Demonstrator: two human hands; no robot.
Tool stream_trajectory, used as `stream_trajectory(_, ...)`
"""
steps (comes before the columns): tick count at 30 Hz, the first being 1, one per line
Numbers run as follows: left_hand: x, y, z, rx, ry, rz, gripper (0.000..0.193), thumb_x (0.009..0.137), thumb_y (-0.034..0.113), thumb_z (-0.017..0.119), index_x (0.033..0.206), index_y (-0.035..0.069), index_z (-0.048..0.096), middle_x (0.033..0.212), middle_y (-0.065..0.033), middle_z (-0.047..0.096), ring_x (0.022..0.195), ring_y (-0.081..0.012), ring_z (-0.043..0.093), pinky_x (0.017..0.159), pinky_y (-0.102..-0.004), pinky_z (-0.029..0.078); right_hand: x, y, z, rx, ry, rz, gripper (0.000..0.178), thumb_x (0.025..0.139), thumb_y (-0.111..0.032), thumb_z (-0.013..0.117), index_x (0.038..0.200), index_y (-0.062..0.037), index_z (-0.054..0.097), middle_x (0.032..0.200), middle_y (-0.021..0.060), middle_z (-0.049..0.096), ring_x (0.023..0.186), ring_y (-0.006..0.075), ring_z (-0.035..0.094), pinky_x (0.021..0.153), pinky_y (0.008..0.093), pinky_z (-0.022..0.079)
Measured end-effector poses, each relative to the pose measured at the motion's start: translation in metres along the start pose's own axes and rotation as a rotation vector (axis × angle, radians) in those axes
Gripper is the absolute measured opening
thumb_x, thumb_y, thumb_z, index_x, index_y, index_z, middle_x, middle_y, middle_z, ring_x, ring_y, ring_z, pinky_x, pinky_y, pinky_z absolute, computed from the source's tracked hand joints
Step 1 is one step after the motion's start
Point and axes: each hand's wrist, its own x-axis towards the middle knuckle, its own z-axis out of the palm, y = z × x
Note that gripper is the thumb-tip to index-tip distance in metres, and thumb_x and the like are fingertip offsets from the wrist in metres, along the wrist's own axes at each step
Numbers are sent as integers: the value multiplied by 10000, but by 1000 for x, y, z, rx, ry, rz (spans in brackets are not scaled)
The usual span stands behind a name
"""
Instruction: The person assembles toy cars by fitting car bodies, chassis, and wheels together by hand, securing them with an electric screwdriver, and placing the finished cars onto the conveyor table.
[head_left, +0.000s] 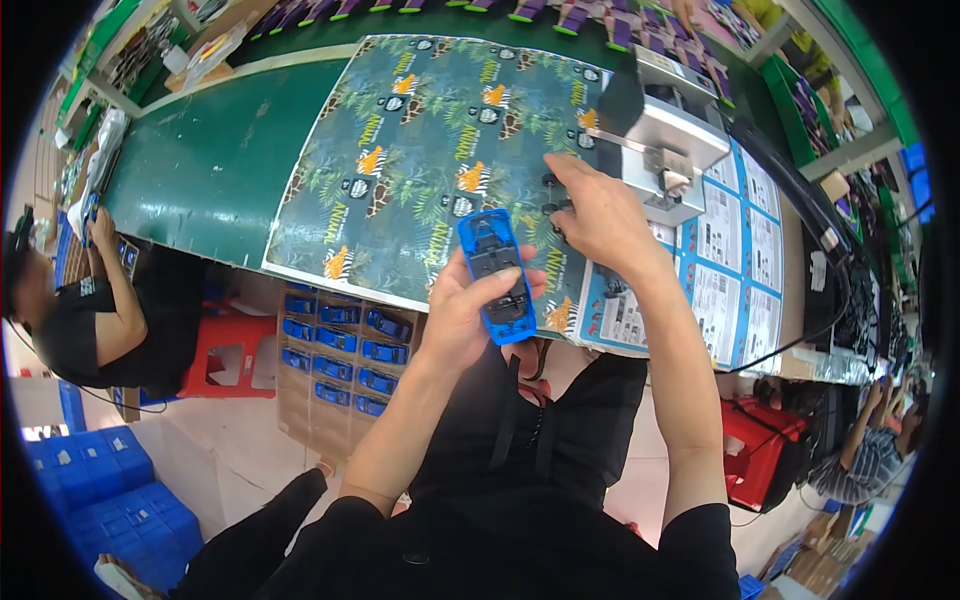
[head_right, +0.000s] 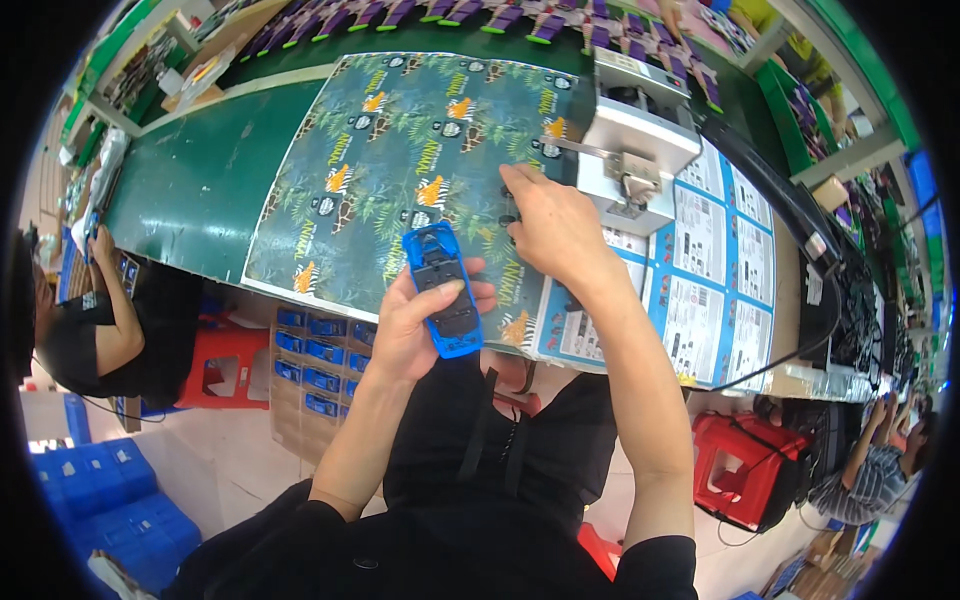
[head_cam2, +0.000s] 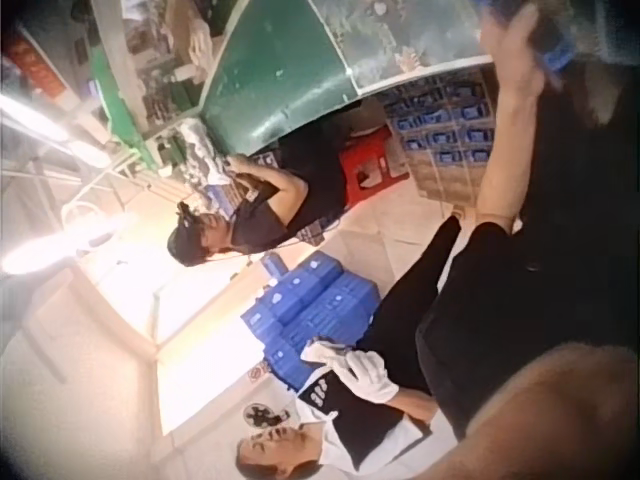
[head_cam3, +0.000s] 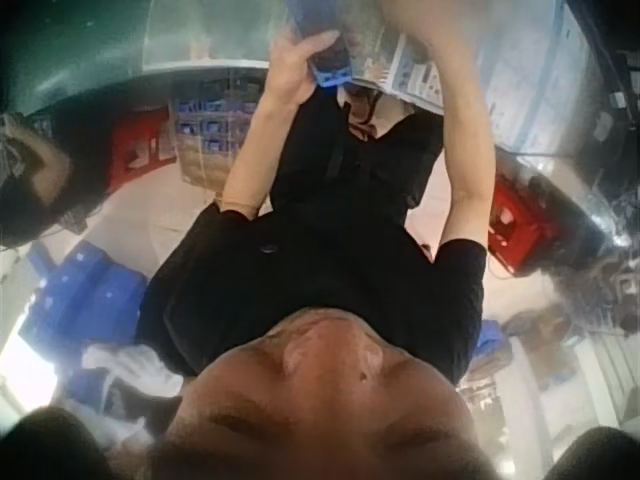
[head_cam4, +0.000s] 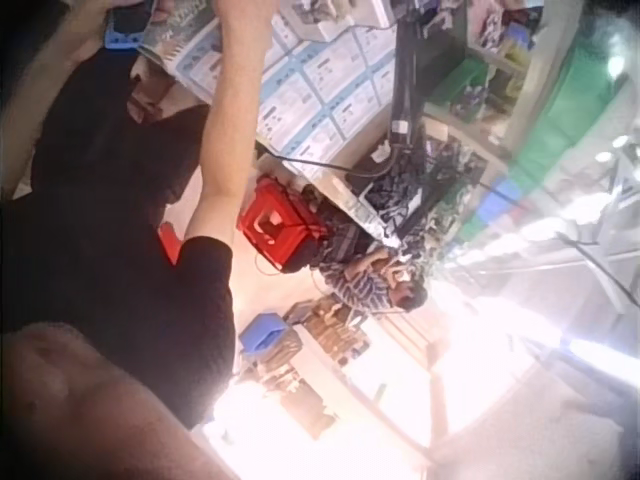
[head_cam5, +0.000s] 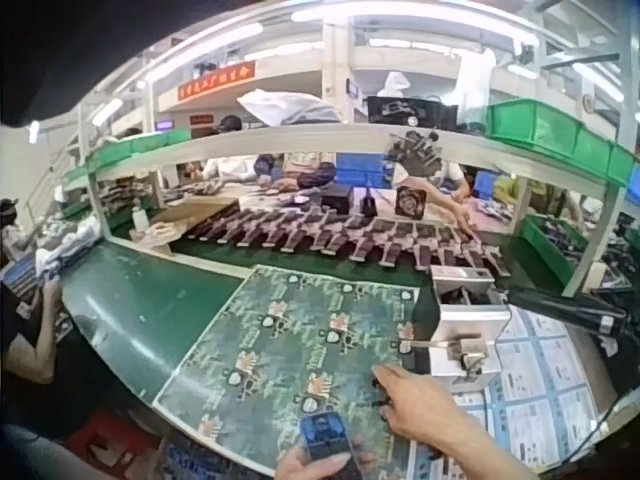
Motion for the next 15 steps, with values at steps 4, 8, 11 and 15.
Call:
stream_trajectory(4,3,-1,-3,5,-57,-3,452,874,7,633,1291,-3,457,1174,-168,634,966,-261,688,826,-395,589,6,-2,5,-27,58,-42,510,765,-93,712,1257,-25,594,1218,174,643,946,346,673,825,411,531)
stream_trajectory(8,2,-3,-2,42,-50,14,470,881,-5,633,1315,11,453,1165,-150,641,964,-253,688,824,-382,582,-12,-29,-14,374,219,163,528,761,-149,774,1231,3,589,1080,153,663,622,204,660,621,305,531)
stream_trajectory(11,0,-8,-5,79,-35,83,471,886,-11,643,1318,25,459,1159,-121,644,977,-208,675,842,-343,563,-39,-71,-13,558,300,207,559,750,-150,785,1243,13,578,1068,162,660,599,190,657,597,290,524)
stream_trajectory(15,3,-18,1,197,-55,189,436,884,9,674,1276,33,486,1139,-75,644,1031,-130,622,882,-278,510,-57,-94,1,494,355,226,651,728,-210,815,1278,10,545,1046,137,671,705,220,689,605,318,543)
